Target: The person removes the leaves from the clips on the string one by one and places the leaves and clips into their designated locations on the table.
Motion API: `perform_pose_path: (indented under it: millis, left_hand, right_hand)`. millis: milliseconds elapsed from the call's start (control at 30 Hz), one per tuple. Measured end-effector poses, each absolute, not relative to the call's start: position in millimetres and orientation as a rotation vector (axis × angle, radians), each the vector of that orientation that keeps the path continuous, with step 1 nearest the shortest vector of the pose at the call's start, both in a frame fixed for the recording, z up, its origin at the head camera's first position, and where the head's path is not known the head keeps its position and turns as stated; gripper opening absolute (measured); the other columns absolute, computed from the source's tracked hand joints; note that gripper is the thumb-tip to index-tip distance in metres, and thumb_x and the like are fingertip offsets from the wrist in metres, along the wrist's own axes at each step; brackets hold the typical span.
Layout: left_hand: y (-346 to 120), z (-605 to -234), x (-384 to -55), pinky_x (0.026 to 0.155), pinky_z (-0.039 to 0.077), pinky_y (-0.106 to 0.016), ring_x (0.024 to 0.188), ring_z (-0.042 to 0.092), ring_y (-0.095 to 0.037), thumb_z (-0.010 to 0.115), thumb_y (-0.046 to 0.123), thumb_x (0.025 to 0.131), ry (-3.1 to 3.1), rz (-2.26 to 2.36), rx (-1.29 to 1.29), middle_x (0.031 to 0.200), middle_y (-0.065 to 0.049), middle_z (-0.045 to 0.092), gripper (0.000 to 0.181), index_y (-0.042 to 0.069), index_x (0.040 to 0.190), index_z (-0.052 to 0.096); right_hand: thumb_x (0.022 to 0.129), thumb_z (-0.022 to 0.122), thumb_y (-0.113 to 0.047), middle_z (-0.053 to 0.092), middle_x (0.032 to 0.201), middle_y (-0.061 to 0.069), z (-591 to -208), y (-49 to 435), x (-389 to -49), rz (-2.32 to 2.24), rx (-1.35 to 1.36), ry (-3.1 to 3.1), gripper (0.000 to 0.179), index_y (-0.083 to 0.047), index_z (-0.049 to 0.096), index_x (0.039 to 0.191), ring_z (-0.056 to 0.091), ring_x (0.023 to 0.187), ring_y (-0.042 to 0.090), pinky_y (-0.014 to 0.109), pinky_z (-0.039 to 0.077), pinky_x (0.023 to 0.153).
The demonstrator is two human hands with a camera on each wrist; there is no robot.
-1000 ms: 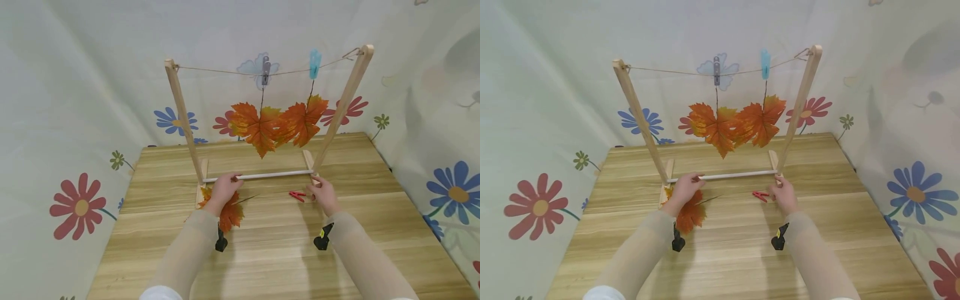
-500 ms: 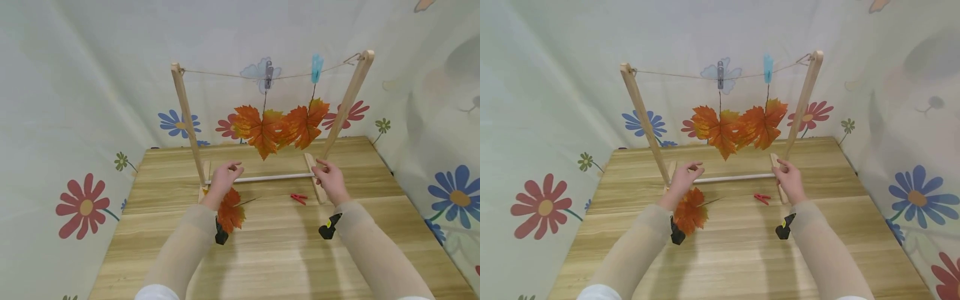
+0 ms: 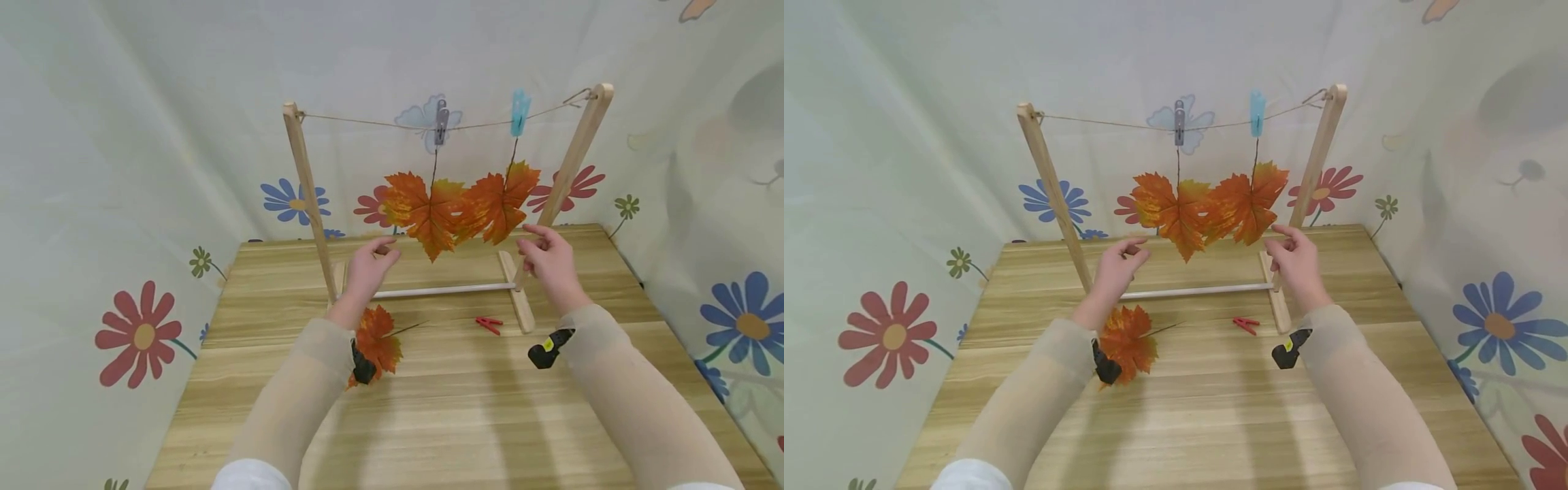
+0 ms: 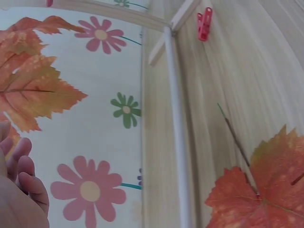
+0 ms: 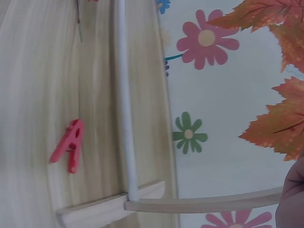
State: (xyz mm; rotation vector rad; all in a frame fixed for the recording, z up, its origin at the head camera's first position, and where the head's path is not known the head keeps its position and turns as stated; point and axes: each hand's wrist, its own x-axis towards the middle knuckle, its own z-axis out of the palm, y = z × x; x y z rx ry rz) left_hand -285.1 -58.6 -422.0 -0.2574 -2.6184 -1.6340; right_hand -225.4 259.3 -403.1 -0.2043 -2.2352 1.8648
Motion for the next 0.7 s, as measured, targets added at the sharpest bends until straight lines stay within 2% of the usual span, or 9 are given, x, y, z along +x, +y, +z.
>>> perform_pose_path:
  millis: [233, 467, 700]
  left_hand:
    - [-56.6, -401.4, -285.0, 0.058, 0.042, -0.031, 0.071, 0.055, -0.017, 0.065, 0.036, 0.088, -2.563, -1.678, -0.26, 0.099, 0.0, 0.062, 0.035, 0.02, 0.119, 0.066]
    - [-54.1, -385.9, -287.4, 0.055, 0.041, -0.031, 0.064, 0.051, -0.019, 0.064, 0.039, 0.088, -2.516, -1.685, -0.328, 0.1, 0.0, 0.062, 0.036, 0.021, 0.12, 0.065]
    - [-49.8, -375.1, -286.8, 0.054, 0.043, -0.029, 0.056, 0.047, -0.015, 0.063, 0.039, 0.089, -2.447, -1.781, -0.336, 0.101, -0.002, 0.059, 0.035, 0.022, 0.12, 0.065]
  right_hand:
    - [0.091, 0.062, -0.029, 0.058, 0.078, -0.002, -382.3, 255.9, -227.1, 1.839, -0.196, -2.221, 0.043, -0.009, 0.054, 0.128, 0.051, 0.054, 0.011, 0.021, 0.048, 0.053]
    - [0.091, 0.062, -0.025, 0.056, 0.08, 0.001, -362.1, 251.5, -233.5, 1.843, -0.136, -2.203, 0.04, -0.009, 0.054, 0.127, 0.049, 0.055, 0.013, 0.021, 0.046, 0.053]
    - [0.091, 0.062, -0.024, 0.052, 0.08, 0.006, -345.1, 244.2, -235.3, 1.811, -0.095, -2.216, 0.037, -0.008, 0.057, 0.124, 0.049, 0.058, 0.019, 0.021, 0.044, 0.052]
